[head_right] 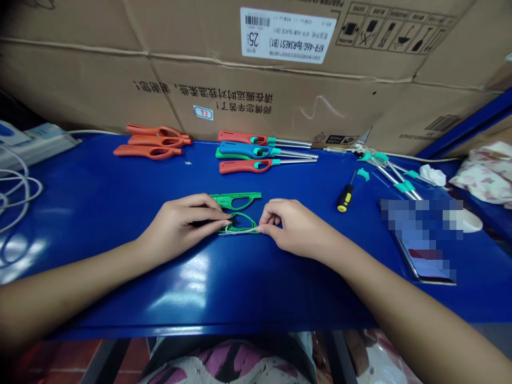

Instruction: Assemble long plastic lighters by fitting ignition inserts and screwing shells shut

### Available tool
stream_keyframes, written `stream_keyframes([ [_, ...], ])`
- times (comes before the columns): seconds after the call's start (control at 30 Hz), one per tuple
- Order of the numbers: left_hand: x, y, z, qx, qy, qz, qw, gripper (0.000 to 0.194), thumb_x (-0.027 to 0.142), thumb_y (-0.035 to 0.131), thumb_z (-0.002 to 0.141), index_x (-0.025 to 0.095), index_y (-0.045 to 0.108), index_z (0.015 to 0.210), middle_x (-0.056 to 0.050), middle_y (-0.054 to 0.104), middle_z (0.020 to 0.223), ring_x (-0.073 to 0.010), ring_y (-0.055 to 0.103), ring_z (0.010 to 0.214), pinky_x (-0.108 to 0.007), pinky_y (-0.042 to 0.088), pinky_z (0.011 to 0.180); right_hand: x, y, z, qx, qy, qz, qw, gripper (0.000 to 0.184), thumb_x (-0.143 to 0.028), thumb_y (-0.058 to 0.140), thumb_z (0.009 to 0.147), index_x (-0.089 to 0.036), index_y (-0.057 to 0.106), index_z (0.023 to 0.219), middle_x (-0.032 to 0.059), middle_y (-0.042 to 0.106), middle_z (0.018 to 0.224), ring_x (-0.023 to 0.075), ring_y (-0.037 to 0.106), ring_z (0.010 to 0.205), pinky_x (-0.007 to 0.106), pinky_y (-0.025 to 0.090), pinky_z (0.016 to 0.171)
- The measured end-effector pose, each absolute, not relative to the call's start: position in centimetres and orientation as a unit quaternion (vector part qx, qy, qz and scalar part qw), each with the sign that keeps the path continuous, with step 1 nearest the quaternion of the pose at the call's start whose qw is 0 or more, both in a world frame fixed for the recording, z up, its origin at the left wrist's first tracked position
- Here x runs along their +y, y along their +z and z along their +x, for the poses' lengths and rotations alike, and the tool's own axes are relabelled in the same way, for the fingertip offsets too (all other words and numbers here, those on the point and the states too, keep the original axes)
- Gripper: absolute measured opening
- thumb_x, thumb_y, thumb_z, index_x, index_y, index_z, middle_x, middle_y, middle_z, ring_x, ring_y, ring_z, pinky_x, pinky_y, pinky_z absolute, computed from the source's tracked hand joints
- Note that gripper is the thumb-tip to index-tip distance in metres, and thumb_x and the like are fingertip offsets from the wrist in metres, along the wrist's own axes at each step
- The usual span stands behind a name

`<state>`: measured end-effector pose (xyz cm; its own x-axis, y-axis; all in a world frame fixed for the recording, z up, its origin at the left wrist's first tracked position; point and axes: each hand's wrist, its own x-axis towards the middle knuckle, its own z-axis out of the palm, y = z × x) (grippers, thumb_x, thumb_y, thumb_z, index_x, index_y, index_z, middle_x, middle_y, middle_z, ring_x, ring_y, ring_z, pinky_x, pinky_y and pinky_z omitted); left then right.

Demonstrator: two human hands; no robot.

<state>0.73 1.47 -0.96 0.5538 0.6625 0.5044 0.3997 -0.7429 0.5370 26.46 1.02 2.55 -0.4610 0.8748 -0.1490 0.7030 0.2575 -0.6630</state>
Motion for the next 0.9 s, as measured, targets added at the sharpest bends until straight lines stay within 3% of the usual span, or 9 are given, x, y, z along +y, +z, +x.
stream_keyframes([
  [0.43,1.4,-0.7,1.0,0.334,0.365,0.854,0.164,0.012,0.022,0.070,0.091,0.019,0.080,0.099,-0.005,0.072,0.088,-0.0143,0.069,0.076,-0.026,0.057,0.071,0.8,2.8,26.4,-0.802,0.320,-0.488,0.126,0.012,-0.020,0.064,0.089,-0.019,0.068,0.078,0.0038,0.070,0.085,0.0153,0.063,0.074,0.029,0.049,0.069],
  [0.9,0.4,0.3,0.3,0.308,0.236,0.921,0.037,0.023,0.021,0.057,0.099,0.015,0.075,0.111,-0.012,0.069,0.105,-0.0223,0.062,0.094,-0.037,0.055,0.080,0.9,2.8,27.1,-0.818,0.288,-0.483,0.121,0.011,-0.019,0.064,0.088,-0.019,0.068,0.078,0.0028,0.069,0.083,0.0151,0.063,0.074,0.028,0.047,0.068],
])
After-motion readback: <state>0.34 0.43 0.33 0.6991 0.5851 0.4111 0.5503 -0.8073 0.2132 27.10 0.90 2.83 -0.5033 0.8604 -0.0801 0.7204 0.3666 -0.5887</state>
